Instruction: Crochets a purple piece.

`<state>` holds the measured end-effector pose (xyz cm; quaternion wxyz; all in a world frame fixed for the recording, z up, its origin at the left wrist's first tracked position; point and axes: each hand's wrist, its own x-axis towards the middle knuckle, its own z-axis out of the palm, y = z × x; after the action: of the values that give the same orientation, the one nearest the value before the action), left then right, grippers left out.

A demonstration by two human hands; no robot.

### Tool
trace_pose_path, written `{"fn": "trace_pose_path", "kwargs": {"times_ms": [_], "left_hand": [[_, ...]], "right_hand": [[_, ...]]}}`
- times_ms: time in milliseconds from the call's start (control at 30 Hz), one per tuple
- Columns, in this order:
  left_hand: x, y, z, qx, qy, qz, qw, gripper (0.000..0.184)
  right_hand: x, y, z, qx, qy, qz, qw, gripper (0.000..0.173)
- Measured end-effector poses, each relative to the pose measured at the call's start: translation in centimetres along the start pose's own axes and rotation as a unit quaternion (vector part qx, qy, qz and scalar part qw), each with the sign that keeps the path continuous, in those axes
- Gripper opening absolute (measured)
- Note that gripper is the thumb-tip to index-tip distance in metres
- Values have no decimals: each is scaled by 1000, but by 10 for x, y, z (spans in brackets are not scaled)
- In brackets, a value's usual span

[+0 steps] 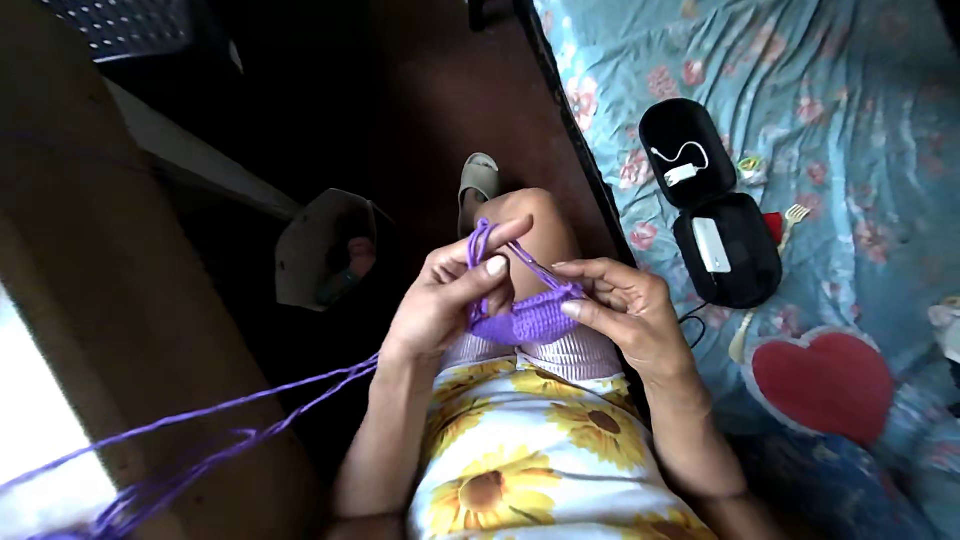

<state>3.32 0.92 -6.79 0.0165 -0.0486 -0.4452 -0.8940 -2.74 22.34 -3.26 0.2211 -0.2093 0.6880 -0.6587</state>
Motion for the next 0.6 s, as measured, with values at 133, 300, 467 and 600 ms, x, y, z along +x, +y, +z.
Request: {"fn": "trace_pose_path", "kwargs": {"times_ms": [133,300,467,600], "left_hand": [[7,-4,11,212,17,40,976,97],[6,-13,33,141,81,32,986,113],[5,-21,41,135,163,39,977,104],[5,-21,43,145,159,51,975,104]], "right_hand": [[0,-1,5,10,31,9,999,37],[-1,-3,8,-20,42,7,999,35],[-6,-4,8,-110,56,-12,992,34],[-8,0,6,-166,59,-25,984,30]]}}
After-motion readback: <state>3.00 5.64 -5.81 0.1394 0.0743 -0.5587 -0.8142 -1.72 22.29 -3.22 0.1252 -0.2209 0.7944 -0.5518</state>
